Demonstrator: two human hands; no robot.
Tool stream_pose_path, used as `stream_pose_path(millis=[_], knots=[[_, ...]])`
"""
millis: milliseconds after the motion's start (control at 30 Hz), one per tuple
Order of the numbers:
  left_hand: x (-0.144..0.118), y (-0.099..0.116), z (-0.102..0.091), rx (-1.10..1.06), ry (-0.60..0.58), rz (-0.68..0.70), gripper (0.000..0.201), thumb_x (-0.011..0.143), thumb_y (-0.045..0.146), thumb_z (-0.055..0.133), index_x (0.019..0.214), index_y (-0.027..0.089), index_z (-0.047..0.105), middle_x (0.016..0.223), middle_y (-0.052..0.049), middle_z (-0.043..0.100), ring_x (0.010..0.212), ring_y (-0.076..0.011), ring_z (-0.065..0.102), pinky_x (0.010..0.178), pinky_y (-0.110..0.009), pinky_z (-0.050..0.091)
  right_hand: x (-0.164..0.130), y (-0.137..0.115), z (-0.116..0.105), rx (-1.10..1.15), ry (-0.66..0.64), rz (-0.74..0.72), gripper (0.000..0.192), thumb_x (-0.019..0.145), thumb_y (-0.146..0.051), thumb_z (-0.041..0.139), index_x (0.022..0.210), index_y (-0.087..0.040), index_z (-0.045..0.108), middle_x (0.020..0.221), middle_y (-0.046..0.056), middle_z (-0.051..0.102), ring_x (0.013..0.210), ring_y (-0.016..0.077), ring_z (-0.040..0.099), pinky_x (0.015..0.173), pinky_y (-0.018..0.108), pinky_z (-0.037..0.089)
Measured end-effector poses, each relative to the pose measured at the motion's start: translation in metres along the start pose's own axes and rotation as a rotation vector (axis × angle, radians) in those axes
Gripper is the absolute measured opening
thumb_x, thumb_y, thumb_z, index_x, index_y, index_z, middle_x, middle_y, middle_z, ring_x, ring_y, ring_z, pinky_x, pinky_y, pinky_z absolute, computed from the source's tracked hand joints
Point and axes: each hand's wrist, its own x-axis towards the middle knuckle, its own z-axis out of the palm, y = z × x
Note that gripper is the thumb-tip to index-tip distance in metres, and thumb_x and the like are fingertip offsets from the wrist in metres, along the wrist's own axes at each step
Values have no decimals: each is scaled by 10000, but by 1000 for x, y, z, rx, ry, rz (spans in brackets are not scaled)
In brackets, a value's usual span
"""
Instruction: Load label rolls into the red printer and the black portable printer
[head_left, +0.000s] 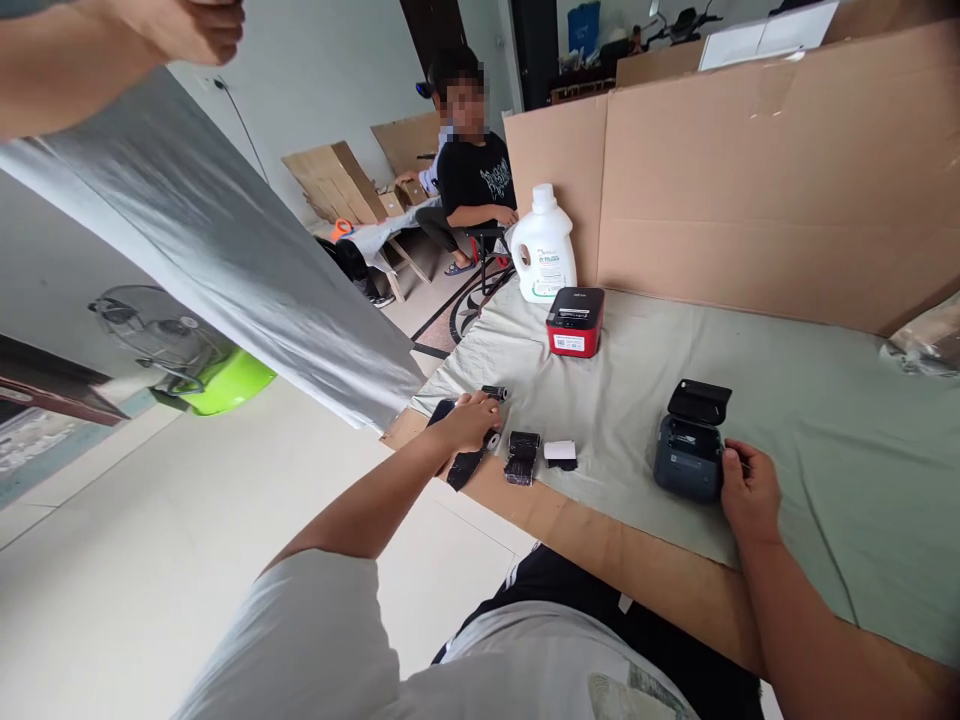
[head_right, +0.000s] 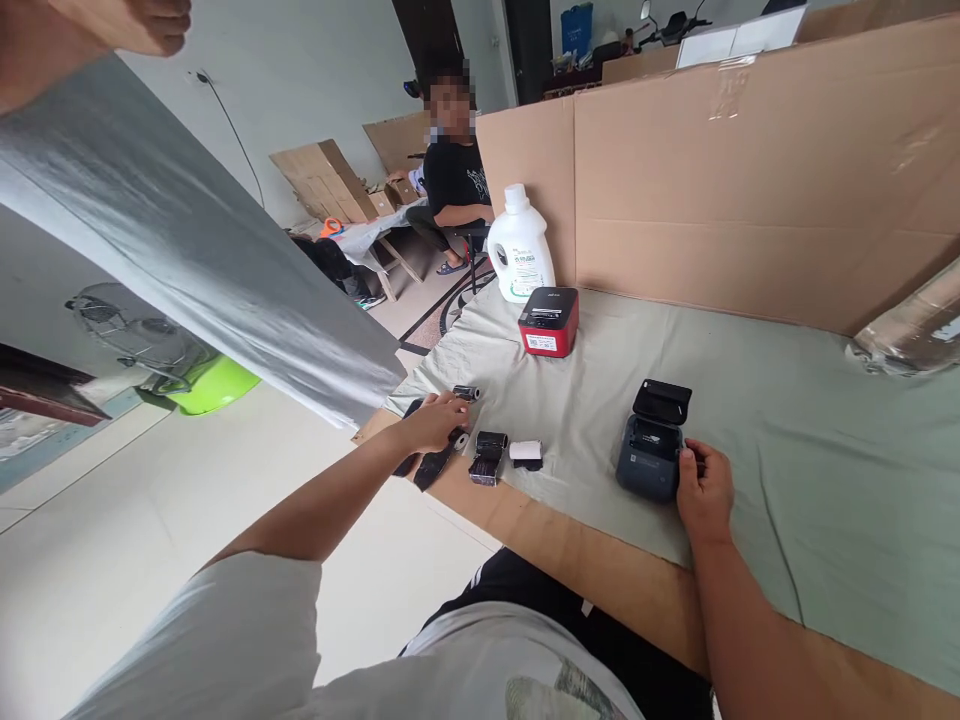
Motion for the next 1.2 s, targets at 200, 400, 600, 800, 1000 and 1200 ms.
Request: stream_pose_path(millis=[200,400,600,800,1000,1200], knots=[[-3,16,-5,23,-29,11,346,569,-7,572,825,203,673,1142,-112,604,1153,-319,443,959,-435,315,-1,-1,1,33,23,-3,465,850,-546,445,991,-146,636,956,117,616,883,227,568,814,420,477],[4,13,-42,-341,-171,107,327,573,130,575,883,211,643,992,-29,614,997,-235,531,867,-294,390,-2,-6,2,103,36,15,424,869,-519,442,990,-157,626,961,108,612,844,205,575,767,399,510],[32,59,-72,-855,-383,154,273,610,233,570,875,177,607,740,2,593,748,-173,555,663,-233,412,-5,-13,-5,77,71,-126,314,911,-427,462,1026,-174,609,999,110,608,924,217,569,736,379,521],[98,167,-73,-1003,-323,579,350,670,222,604,1012,158,559,933,-32,632,881,-173,585,797,-281,457,-12,-30,-8,-63,98,-455,504,835,-398,637,1286,-237,481,1192,119,535,1106,270,507,887,479,492],[158,230,-57,-626,-31,565,293,663,153,600,944,185,526,900,-10,630,836,-170,589,766,-293,477,-15,-39,-21,-117,131,-574,286,844,-236,624,1129,-252,604,1058,83,518,957,217,503,816,393,498],[169,239,-44,-428,10,445,273,748,250,609,1008,197,545,1010,-36,671,942,-214,629,834,-327,483,-10,-39,-25,-159,-11,-600,325,783,-81,563,1058,-226,660,981,76,557,921,215,501,816,387,481]])
